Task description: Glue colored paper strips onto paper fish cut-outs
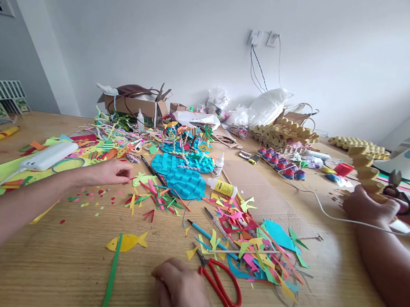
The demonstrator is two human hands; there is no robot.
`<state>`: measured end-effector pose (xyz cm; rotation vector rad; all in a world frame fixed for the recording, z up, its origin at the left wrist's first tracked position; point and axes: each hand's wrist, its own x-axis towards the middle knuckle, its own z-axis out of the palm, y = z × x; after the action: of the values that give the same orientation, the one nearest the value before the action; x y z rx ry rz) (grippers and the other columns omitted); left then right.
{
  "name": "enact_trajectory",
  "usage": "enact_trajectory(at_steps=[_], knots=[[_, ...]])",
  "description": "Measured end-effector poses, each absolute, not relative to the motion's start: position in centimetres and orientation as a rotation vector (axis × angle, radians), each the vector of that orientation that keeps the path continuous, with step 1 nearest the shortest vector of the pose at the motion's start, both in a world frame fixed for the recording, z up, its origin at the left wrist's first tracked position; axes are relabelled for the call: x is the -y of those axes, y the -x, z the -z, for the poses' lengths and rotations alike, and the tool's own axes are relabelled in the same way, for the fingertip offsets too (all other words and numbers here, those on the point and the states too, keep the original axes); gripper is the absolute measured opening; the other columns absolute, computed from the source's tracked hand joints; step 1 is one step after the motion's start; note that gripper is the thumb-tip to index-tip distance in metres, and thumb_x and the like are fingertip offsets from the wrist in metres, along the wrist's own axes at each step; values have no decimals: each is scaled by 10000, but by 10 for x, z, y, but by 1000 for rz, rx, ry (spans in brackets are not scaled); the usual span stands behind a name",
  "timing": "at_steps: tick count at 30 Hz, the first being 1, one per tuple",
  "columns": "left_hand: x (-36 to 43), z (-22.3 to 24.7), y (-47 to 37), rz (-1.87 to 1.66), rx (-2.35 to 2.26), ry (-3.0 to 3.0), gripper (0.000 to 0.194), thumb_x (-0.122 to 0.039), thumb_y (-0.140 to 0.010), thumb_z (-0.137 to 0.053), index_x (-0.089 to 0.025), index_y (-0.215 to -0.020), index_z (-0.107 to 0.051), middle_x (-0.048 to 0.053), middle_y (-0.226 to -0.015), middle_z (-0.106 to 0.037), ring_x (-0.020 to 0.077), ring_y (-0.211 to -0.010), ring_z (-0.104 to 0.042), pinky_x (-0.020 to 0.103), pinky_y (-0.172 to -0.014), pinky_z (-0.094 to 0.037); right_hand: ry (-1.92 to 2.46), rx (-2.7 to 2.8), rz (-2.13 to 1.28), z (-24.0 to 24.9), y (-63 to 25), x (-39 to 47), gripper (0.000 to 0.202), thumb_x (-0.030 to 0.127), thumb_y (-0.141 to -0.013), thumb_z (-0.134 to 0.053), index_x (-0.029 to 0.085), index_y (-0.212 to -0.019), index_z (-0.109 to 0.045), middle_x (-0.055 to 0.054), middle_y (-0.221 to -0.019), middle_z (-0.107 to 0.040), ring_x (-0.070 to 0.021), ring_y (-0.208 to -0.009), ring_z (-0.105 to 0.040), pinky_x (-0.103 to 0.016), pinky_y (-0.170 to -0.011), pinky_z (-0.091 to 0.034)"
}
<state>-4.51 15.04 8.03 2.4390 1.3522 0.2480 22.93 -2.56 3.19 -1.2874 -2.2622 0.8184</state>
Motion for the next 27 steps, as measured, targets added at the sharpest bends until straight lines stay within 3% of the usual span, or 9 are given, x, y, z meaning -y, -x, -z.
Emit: enact_trajectory(at_steps=[5, 11, 14, 19, 27], knots=[[-123, -97, 22, -270, -1159, -2271, 109, -291, -729, -451, -184, -706, -452, -36, -621, -541, 114, -567, -525, 201, -522, -386, 1333, 1944, -776, -56, -213, 3, 177, 151, -794, -451, 169, -810, -626, -25, -755, -637, -124, -667, -571, -212, -598, -415], [-88, -108, -4, -227, -1003, -2181, 68, -244, -738, -480, -188, -764, -508, -42, -646, -533, 113, -605, -503, 198, -535, -356, 1324, 1740, -1006, -70, -191, -26, 196, 207, -763, -500, 157, -925, -599, -13, -808, -628, -80, -540, -499, -185, -469, -353], [-78, -109, -10, -188, -993, -2246, 61, -157, -703, -464, -186, -718, -515, -49, -643, -524, 107, -608, -481, 202, -548, -330, 1284, 1771, -1075, -68, -183, -34, 158, 232, -758, -515, 139, -824, -624, -3, -688, -597, -87, -547, -479, -190, -475, -338], [-76, -102, -11, -189, -924, -2244, 130, -132, -676, -448, -186, -747, -542, -41, -670, -514, 111, -625, -469, 199, -543, -324, 1218, 1678, -1295, -59, -176, -39, 77, 136, -697, -517, 138, -644, -573, 28, -566, -531, -75, -507, -460, -189, -489, -346], [-69, -92, -16, -360, -1019, -1893, 255, -367, -733, -504, -167, -859, -599, 2, -775, -562, 128, -674, -485, 211, -559, -362, 1163, 1426, -1290, -51, -179, -34, 71, 192, -681, -521, 145, -633, -541, 27, -570, -545, -75, -497, -484, -188, -487, -360]])
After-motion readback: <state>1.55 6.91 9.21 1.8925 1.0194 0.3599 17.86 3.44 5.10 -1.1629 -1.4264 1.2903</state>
